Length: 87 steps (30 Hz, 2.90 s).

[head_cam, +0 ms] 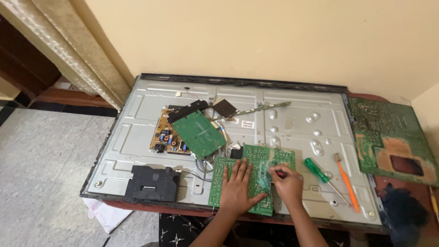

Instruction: The person uses a toothbrush to scrub the surface of a green circuit board placed on a disassembled appliance chassis. The person repeatedly scrubs different areas of the board with the toothbrush while other electronic components and tools lie nearby.

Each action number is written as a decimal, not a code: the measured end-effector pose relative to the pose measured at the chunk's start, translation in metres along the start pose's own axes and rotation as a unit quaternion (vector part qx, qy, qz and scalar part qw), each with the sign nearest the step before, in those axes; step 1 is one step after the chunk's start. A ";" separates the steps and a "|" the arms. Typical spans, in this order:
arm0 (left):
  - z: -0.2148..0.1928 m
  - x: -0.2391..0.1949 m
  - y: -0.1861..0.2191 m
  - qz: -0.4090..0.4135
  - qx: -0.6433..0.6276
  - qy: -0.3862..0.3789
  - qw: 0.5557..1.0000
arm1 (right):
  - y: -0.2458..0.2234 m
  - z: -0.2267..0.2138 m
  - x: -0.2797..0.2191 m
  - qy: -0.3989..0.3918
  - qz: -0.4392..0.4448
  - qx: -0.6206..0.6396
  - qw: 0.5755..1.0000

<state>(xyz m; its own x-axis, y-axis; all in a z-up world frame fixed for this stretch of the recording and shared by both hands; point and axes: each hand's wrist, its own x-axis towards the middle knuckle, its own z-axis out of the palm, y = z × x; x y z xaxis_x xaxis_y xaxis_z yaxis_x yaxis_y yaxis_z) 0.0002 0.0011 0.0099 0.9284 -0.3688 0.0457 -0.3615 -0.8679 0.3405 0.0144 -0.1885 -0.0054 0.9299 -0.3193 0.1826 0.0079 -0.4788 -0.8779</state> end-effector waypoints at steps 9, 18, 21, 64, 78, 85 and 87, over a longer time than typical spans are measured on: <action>-0.002 -0.001 0.000 0.005 -0.013 0.023 1.000 | 0.004 -0.006 0.012 -0.039 -0.035 0.006 0.999; -0.009 -0.002 0.003 -0.004 -0.015 0.007 1.000 | 0.011 0.023 0.042 -0.055 0.032 -0.007 0.998; -0.014 0.001 0.005 -0.026 0.005 -0.036 0.999 | 0.032 -0.001 0.047 -0.004 0.035 0.091 0.995; 0.000 0.002 -0.002 -0.008 0.035 -0.034 0.999 | 0.052 -0.071 -0.022 -0.170 0.047 -0.023 0.984; 0.001 -0.001 0.000 -0.016 0.031 -0.027 0.999 | 0.078 -0.117 -0.040 0.009 0.195 -0.187 0.963; -0.005 0.000 0.002 -0.017 0.027 -0.023 0.999 | 0.087 -0.125 -0.037 -0.075 0.077 -0.231 0.967; -0.007 0.000 0.003 -0.028 0.025 -0.041 0.998 | 0.094 -0.142 -0.025 0.084 0.103 -0.421 0.897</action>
<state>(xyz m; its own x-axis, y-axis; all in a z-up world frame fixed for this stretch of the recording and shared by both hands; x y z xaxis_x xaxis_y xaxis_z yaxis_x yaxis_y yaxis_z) -0.0002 0.0014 0.0176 0.9376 -0.3441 -0.0498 -0.3158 -0.9026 0.2924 -0.0604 -0.3413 -0.0302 0.8102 -0.5574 0.1813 -0.5046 -0.8206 -0.2683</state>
